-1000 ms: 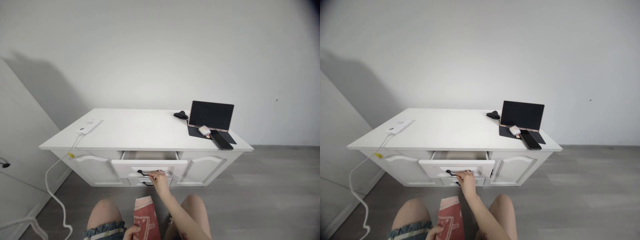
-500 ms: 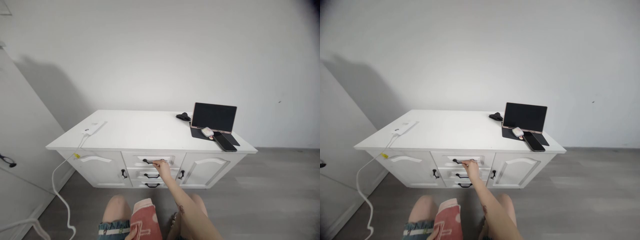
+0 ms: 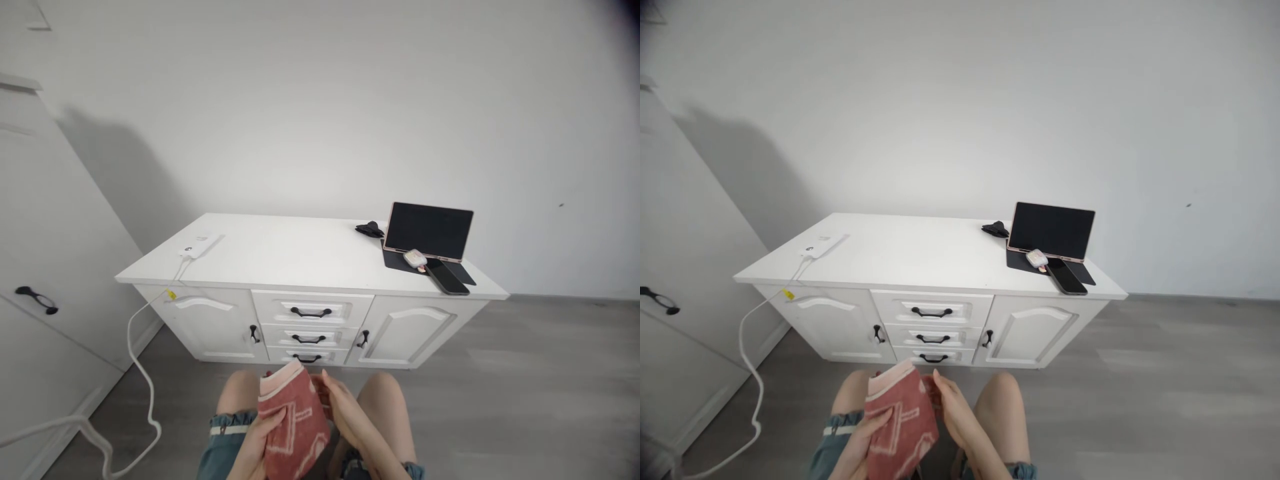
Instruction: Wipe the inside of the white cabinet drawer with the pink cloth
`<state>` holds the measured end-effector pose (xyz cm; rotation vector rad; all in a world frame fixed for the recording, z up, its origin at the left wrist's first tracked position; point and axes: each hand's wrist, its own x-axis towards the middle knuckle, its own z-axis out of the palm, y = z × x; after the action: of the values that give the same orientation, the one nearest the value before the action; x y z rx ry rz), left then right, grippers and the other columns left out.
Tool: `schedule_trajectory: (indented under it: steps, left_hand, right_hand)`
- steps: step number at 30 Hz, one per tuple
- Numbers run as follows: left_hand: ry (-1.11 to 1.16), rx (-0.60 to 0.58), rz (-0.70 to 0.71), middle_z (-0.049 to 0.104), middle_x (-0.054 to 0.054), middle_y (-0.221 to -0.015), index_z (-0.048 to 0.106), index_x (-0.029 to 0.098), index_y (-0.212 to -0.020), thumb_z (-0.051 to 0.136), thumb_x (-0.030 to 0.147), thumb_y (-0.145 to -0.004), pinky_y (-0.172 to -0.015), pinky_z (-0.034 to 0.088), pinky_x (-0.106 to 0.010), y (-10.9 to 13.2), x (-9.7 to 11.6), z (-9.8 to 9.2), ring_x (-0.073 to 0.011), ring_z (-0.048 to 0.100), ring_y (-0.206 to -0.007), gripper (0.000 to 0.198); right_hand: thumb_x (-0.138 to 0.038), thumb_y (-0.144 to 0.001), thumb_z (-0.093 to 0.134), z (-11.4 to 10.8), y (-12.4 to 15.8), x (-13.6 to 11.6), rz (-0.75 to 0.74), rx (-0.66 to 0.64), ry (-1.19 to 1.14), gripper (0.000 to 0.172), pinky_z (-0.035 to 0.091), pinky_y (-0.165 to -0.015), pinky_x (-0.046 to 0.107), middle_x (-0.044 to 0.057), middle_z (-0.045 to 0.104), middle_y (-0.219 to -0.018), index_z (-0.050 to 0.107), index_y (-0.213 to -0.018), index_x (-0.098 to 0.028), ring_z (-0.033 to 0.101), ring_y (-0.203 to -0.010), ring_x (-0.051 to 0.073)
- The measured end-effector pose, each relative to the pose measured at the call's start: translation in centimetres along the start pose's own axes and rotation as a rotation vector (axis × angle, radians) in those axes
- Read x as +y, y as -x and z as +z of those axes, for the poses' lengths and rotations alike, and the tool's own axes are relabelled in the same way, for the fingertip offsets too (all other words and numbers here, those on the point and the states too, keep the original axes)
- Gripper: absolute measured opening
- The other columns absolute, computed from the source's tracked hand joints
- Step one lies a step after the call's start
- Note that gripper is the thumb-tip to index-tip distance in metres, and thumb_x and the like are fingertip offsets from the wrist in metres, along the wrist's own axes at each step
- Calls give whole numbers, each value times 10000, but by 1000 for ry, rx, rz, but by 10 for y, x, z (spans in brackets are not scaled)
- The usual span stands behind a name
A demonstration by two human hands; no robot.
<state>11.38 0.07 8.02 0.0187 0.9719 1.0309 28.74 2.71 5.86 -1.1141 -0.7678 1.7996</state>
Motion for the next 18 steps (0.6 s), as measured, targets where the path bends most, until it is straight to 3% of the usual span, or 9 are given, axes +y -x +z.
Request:
schedule_trajectory:
  steps: [3, 6, 10, 12, 15, 18]
  left_hand:
    - [-52, -111, 25, 743, -90, -820, 696, 131, -910, 792, 65, -527, -790, 525, -404, -5, -5, 7, -315, 686, -829, 400]
    - [-126, -186, 80, 745, -110, -792, 697, 103, -858, 788, 127, -569, -774, 532, -386, -3, -13, 16, -292, 696, -776, 303]
    - [-128, -143, 96, 742, -113, -807, 675, 105, -862, 776, 186, -615, -816, 526, -399, 1, -27, 23, -285, 696, -795, 279]
    - [-113, -114, 118, 728, -116, -958, 645, 145, -1002, 768, 190, -634, -882, 500, -410, 0, -33, 22, -289, 669, -928, 391]
    - [-73, -20, 181, 487, -51, -1390, 484, 322, -1266, 751, 140, -650, -1031, 376, -392, -5, -38, 12, -248, 457, -1250, 696]
    - [-101, 51, 122, 269, -3, -1519, 429, 352, -1321, 699, 215, -726, -1126, 138, -433, -9, -42, 2, -216, 188, -1387, 668]
  right_hand:
    - [-592, -775, 569, -3, 27, -11, -123, -51, 123, 444, 443, -734, 284, 64, 667, -914, 665, -933, -188, 603, -857, 197]
    - [-558, -724, 643, -8, 37, -15, -295, 50, 362, 399, 438, -760, 286, 35, 647, -863, 640, -872, -187, 583, -841, 200]
    - [-546, -829, 508, -8, 44, -13, -450, 210, 571, 364, 431, -694, 249, 6, 581, -745, 563, -793, -188, 551, -743, 165]
    - [-504, -888, 421, -4, 52, -18, -478, 243, 668, 326, 425, -678, 243, 5, 584, -753, 539, -856, -202, 557, -726, 162]
    - [-459, -917, 360, -1, 63, -32, -532, 339, 828, 290, 423, -682, 265, 46, 626, -834, 527, -929, -222, 587, -755, 194]
    - [-456, -917, 333, -2, 65, -44, -512, 440, 898, 297, 414, -610, 272, 56, 633, -773, 527, -954, -235, 600, -677, 213]
